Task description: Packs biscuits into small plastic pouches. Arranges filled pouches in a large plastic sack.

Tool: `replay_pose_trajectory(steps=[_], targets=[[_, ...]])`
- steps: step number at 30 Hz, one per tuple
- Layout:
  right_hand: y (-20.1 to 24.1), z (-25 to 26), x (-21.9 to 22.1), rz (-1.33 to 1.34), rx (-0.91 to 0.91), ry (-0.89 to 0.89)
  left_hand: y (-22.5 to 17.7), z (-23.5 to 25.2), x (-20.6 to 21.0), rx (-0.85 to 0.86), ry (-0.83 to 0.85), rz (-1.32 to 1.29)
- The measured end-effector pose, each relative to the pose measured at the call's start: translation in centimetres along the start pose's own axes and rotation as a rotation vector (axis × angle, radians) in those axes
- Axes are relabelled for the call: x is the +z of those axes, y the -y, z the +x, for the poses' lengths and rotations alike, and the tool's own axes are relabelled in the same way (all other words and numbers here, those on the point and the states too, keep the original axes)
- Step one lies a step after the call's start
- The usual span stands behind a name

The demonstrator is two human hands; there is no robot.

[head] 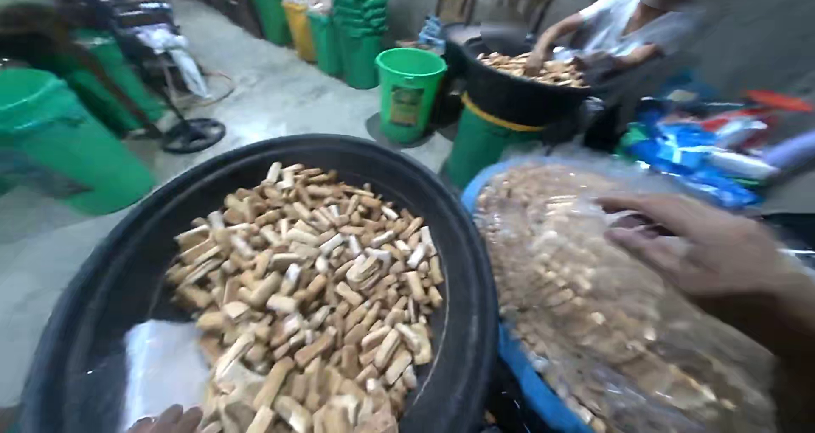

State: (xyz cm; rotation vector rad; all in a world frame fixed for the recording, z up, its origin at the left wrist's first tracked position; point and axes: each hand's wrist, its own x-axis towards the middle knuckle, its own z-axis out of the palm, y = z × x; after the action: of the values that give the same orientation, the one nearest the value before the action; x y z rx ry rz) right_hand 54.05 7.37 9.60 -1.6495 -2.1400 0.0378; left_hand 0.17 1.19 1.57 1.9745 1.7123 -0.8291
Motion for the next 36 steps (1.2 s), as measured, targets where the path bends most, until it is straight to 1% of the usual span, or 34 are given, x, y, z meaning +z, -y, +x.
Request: replay_pose_trajectory(steps=[1,3,5,6,7,8,10,12,13,14,16,17,19,20,22,23,25,26,27,28,31,34,36], targets=[[2.9,1.8,1.6,0.038,-0.062,0.086,0.4,-0.3,0.5,-0.007,-0.004,-0.028],[8.2,5.6,4.4,0.109,-0.082,0.437,0.8,-0.8,0.8,-0.017,0.063,-0.028],[11.6,9.6,8.4,0.098,-0.162,0.742,0.9,-1.4,0.6,-0.007,0.084,-0.038],[12.9,11.3,10.8,0.086,-0.189,0.828,1.0,-1.7,0.6,0.006,0.037,-0.091],[14.1,12.7,13.2,0.063,-0.186,0.869,1.1,-2.1,0.6,0.016,-0.050,-0.186],[15.1,13.8,15.7,0.023,-0.159,0.880,1.1,-2.3,0.3,0.011,-0.137,-0.314],[17.2,15.1,19.8,-0.069,-0.055,0.871,0.5,-2.7,-0.7,-0.006,-0.374,-0.623],[18.9,15.4,22.8,-0.150,0.029,0.867,-0.6,-2.5,-2.2,-0.057,-0.625,-0.948],[19.6,15.2,24.0,-0.178,0.054,0.865,-1.3,-1.8,-3.0,-0.058,-0.772,-1.121],[20.0,14.9,25.1,-0.195,0.076,0.853,-1.9,-1.1,-4.2,-0.026,-0.894,-1.303],[20.5,14.7,25.9,-0.208,0.125,0.839,-2.5,0.4,-6.6,0.104,-1.079,-1.603],[20.4,14.7,25.8,-0.207,0.146,0.840,-2.7,1.3,-7.7,0.137,-1.153,-1.721],[20.1,14.7,25.0,-0.198,0.141,0.830,-2.8,2.9,-9.2,0.119,-1.267,-1.896],[20.1,14.7,24.6,-0.166,0.106,0.806,-2.5,3.8,-9.5,0.101,-1.325,-1.932],[20.4,14.9,24.5,-0.036,-0.028,0.728,-1.4,5.7,-9.2,0.069,-1.418,-1.853],[20.9,15.1,24.3,0.044,-0.080,0.691,-0.8,6.7,-8.6,0.035,-1.452,-1.737],[22.3,15.6,24.5,0.157,-0.155,0.636,0.1,8.2,-7.4,-0.070,-1.521,-1.483],[22.9,15.7,24.8,0.188,-0.184,0.617,0.3,8.5,-7.0,-0.106,-1.553,-1.405],[23.6,15.8,25.2,0.211,-0.201,0.611,0.5,8.5,-6.8,-0.122,-1.566,-1.386],[24.2,15.8,25.6,0.210,-0.203,0.627,0.6,8.4,-6.6,-0.124,-1.568,-1.389],[25.4,15.7,26.7,0.160,-0.125,0.681,1.1,8.4,-6.0,-0.118,-1.609,-1.327],[25.7,15.1,27.7,0.148,-0.141,0.626,1.5,9.0,-5.6,-0.154,-1.662,-1.208],[25.8,14.4,28.1,0.171,-0.160,0.624,1.3,9.4,-5.5,-0.170,-1.690,-1.162]])
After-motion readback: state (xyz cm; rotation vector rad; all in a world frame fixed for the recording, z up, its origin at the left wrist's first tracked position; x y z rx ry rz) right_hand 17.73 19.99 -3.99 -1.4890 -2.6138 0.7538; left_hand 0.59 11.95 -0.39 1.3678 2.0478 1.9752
